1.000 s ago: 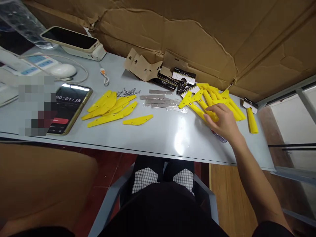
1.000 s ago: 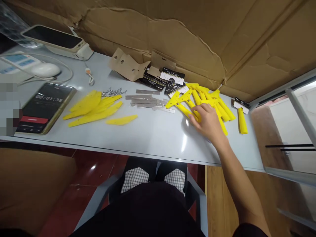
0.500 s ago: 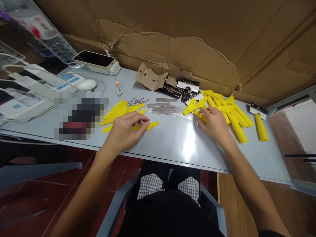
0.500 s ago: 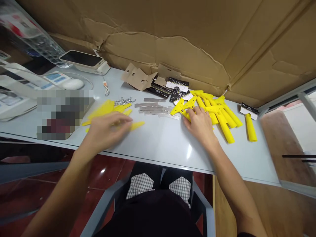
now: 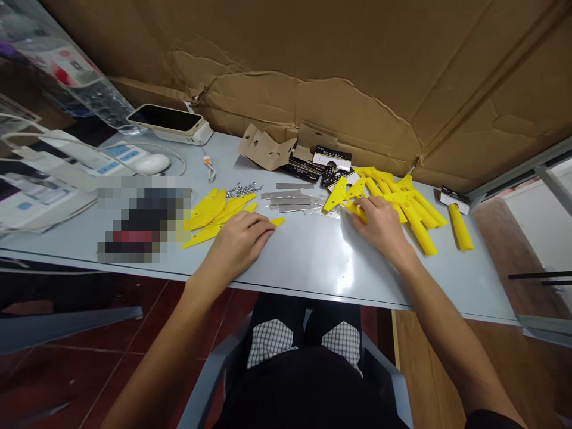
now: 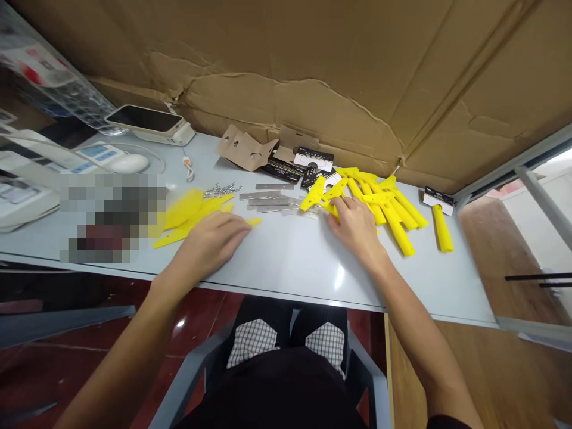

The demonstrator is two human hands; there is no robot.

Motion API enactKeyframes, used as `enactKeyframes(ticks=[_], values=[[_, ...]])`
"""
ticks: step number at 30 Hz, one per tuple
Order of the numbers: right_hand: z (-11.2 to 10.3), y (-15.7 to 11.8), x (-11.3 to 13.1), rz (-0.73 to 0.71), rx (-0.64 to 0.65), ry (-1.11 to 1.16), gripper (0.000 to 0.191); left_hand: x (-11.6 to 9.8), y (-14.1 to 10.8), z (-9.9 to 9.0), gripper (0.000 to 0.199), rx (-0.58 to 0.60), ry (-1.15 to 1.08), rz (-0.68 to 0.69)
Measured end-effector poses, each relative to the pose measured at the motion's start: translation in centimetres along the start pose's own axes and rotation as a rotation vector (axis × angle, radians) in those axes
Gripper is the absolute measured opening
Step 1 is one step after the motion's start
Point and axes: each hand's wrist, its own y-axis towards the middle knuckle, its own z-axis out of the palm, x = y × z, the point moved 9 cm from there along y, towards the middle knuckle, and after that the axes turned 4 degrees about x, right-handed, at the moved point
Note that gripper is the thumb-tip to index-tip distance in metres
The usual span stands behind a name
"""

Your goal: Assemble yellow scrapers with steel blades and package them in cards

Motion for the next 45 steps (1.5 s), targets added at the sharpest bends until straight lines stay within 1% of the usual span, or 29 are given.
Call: enactKeyframes(ticks=[3, 6, 8, 9, 11, 13, 15, 16, 17, 19, 21, 23, 26, 29, 31, 34, 35, 36, 37, 39, 42, 44, 45], values=[[-1.7, -0.7, 0.8, -0.008, -0.051, 0.158, 0.027, -1.3, 0.3, -0.7, 0.024, -0.11, 0.024, 0.064], [-3.0, -1.5, 1.7, -0.004, -0.066, 0.476, 0.026, -3.0, 0.5, -2.1, 0.016, -0.27, -0.083, 0.089], [-2.7, -2.0, 2.2, 0.039, 0.002, 0.759, 0.026, -4.0, 0.8, -2.5, 0.012, -0.331, -0.198, 0.064], [-2.1, -2.3, 2.5, 0.066, 0.069, 0.905, 0.027, -4.3, 1.0, -2.4, 0.014, -0.335, -0.269, 0.037], [-0.3, -3.1, 3.5, 0.133, 0.233, 1.179, 0.032, -4.2, 1.6, -1.3, 0.028, -0.293, -0.478, -0.066], [1.9, -4.3, 4.6, 0.224, 0.385, 1.413, 0.04, -3.6, 2.1, 1.0, 0.05, -0.2, -0.783, -0.237], [3.7, -5.4, 5.6, 0.305, 0.476, 1.612, 0.048, -3.4, 2.0, 3.7, 0.072, -0.113, -1.104, -0.41], [4.3, -5.9, 6.1, 0.327, 0.498, 1.691, 0.051, -3.7, 2.0, 4.8, 0.077, -0.077, -1.247, -0.465], [4.8, -6.2, 6.5, 0.336, 0.507, 1.751, 0.052, -4.2, 2.0, 5.8, 0.077, -0.037, -1.366, -0.494], [5.4, -6.7, 7.1, 0.337, 0.493, 1.802, 0.052, -5.7, 2.0, 7.1, 0.066, 0.053, -1.516, -0.497], [5.6, -6.8, 7.0, 0.33, 0.451, 1.747, 0.048, -6.8, 2.1, 7.8, 0.055, 0.119, -1.543, -0.475], [5.5, -6.7, 6.7, 0.312, 0.402, 1.607, 0.044, -7.0, 2.1, 8.1, 0.049, 0.126, -1.499, -0.463], [5.1, -6.5, 6.1, 0.3, 0.352, 1.351, 0.04, -6.3, 2.2, 8.2, 0.042, 0.108, -1.356, -0.459], [5.0, -6.4, 5.7, 0.316, 0.333, 1.133, 0.045, -5.6, 2.4, 8.4, 0.039, 0.137, -1.158, -0.473], [4.6, -6.2, 5.6, 0.312, 0.312, 1.018, 0.048, -5.4, 2.6, 8.4, 0.047, 0.156, -1.059, -0.473], [3.9, -5.9, 5.6, 0.292, 0.265, 0.87, 0.045, -5.3, 2.9, 7.9, 0.082, 0.145, -0.945, -0.478], [3.7, -5.8, 5.6, 0.283, 0.244, 0.818, 0.044, -5.2, 2.9, 7.7, 0.09, 0.131, -0.895, -0.482], [3.4, -5.7, 5.5, 0.273, 0.22, 0.765, 0.043, -5.1, 2.9, 7.3, 0.092, 0.112, -0.841, -0.478], [3.1, -5.7, 5.4, 0.262, 0.197, 0.71, 0.042, -5.1, 2.8, 6.9, 0.09, 0.088, -0.783, -0.462], [2.7, -5.7, 5.1, 0.247, 0.161, 0.606, 0.039, -4.9, 2.4, 5.5, 0.07, 0.01, -0.667, -0.406], [2.7, -5.8, 4.5, 0.233, 0.152, 0.489, 0.032, -4.2, 1.1, 2.4, 0.031, -0.132, -0.478, -0.302], [2.8, -5.9, 4.3, 0.224, 0.157, 0.444, 0.03, -3.2, 0.3, 0.1, 0.018, -0.222, -0.349, -0.271], [2.9, -6.0, 4.3, 0.219, 0.161, 0.429, 0.029, -2.4, -0.1, -1.1, 0.016, -0.273, -0.298, -0.277]])
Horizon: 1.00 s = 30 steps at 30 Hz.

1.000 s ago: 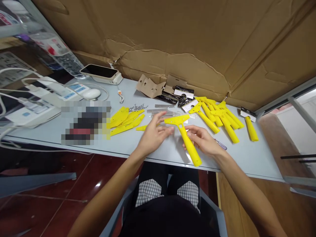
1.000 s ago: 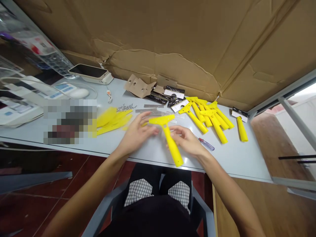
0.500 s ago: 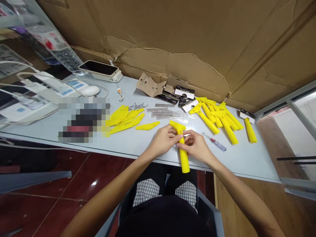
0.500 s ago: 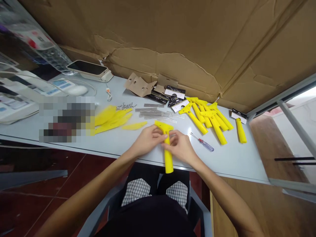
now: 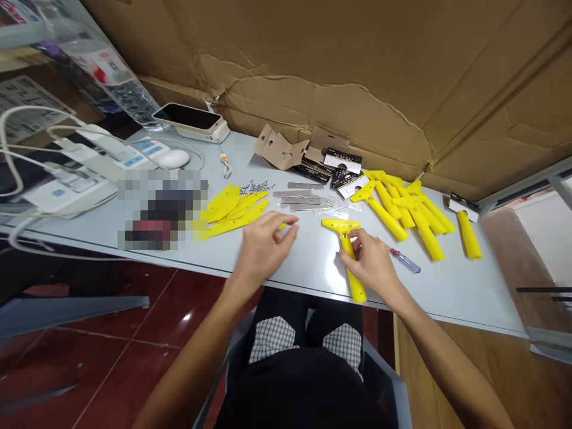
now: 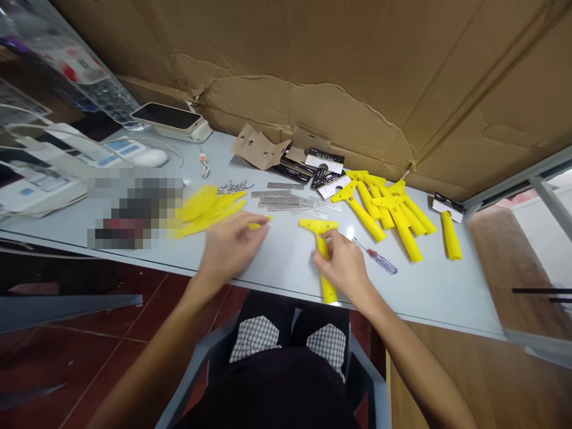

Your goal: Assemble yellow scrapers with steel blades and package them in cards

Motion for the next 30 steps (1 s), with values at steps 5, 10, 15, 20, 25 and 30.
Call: enactKeyframes(ticks=[5, 10, 15, 20, 25, 30], values=[[-0.2, 0.0, 0.3, -0.029, 0.029, 0.003, 0.032, 2.0, 2.4, -2.6, 0.014, -0.012, 0.159, -0.01], [-2.8, 2.6, 0.7, -0.158, 0.002, -0.006, 0.025, 1.2, 2.9, 0.0, 0.018, 0.15, 0.164, 0.04], [-3.8, 8.5, 0.9, -0.276, 0.032, -0.147, 0.028, -0.9, 0.6, 3.3, 0.026, 0.262, 0.074, 0.101], [-1.7, 11.7, 2.0, -0.307, 0.197, -0.376, 0.027, -1.1, -0.3, 5.4, 0.027, 0.363, 0.064, 0.062], [-1.7, 11.8, 1.7, -0.32, 0.173, -0.452, 0.021, -0.1, 0.3, 5.6, 0.024, 0.369, 0.069, 0.014], [-1.9, 11.4, 0.4, -0.344, 0.186, -0.473, 0.016, 0.1, 0.5, 5.5, 0.023, 0.342, 0.058, 0.014]])
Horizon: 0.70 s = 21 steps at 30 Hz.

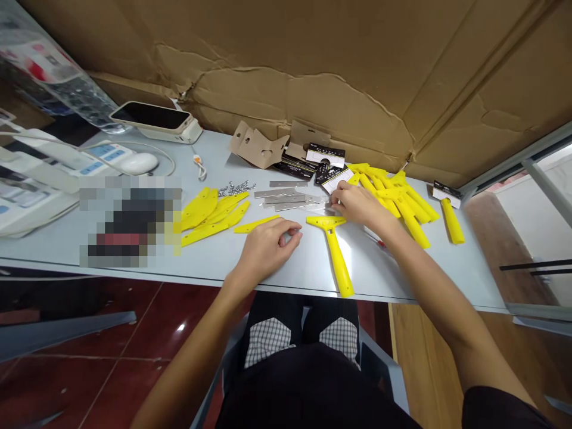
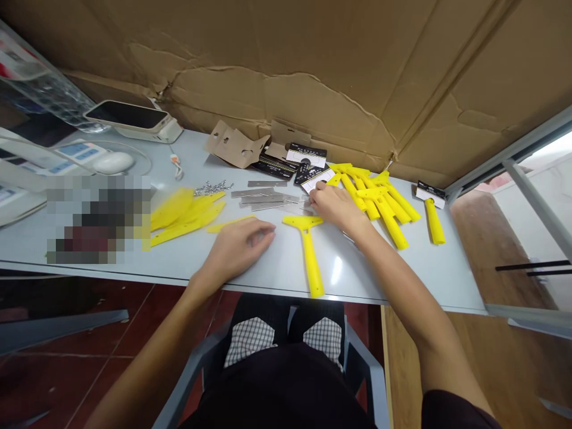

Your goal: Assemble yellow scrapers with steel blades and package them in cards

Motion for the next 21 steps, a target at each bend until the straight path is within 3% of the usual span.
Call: enactKeyframes(ticks=[7, 17, 21], values=[[-0.4, -0.2, 1.0, -0.078, -0.007, -0.029, 0.02, -0.3, -0.1, 0.0, 0.022, -0.007, 0.006, 0.033], [0.2, -0.6, 2.8, -0.248, -0.01, -0.329, 0.032, -0.2, -0.3, -0.1, 0.021, -0.016, 0.005, 0.038], [-0.5, -1.5, 2.0, -0.202, -0.058, -0.265, 0.032, 0.0, 0.2, 0.0, 0.024, -0.026, 0.013, -0.028]])
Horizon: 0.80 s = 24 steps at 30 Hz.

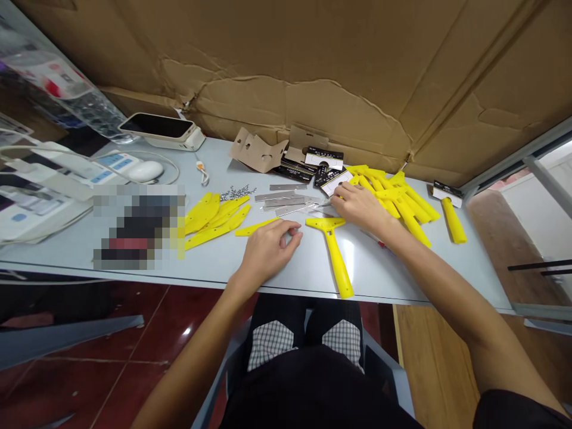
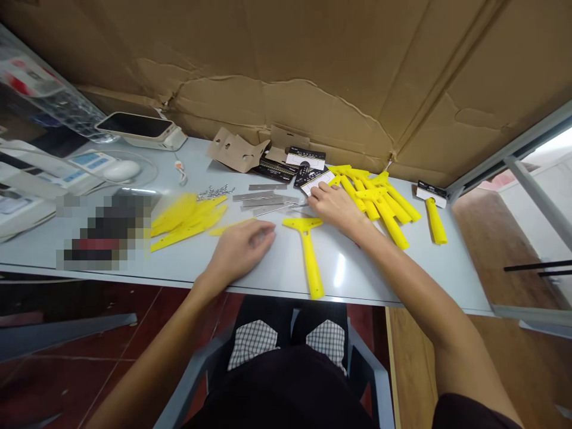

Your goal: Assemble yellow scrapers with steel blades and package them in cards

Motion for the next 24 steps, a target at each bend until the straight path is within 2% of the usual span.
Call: enactKeyframes(ticks=[4, 7, 12, 15, 17, 20, 24], values=[[-0.8, -2.1, -1.5, 0.124, -0.064, 0.36, 0.032, -0.5, 1.2, 0.4, 0.048, -0.015, 0.072, -0.085], [-1.1, -3.5, -1.9, 0.125, -0.086, 0.663, 0.028, -1.5, 2.4, 1.2, 0.054, 0.044, 0.172, -0.091], [-1.2, -4.4, -2.0, 0.125, -0.103, 0.875, 0.026, -2.7, 4.1, 2.2, 0.033, 0.14, 0.212, -0.007], [-0.6, -4.5, -2.2, 0.16, -0.115, 0.975, 0.026, -2.6, 4.8, 2.3, 0.021, 0.162, 0.153, 0.043], [-0.1, -4.5, -2.1, 0.183, -0.105, 0.989, 0.025, -2.2, 5.3, 2.3, 0.02, 0.196, 0.118, 0.053], [0.6, -4.5, -1.8, 0.186, -0.087, 0.956, 0.023, -1.1, 6.1, 2.5, 0.023, 0.301, -0.058, -0.022], [0.4, -4.6, -1.6, 0.194, -0.115, 0.973, 0.023, -0.3, 6.3, 3.5, 0.037, 0.401, -0.691, -0.247]])
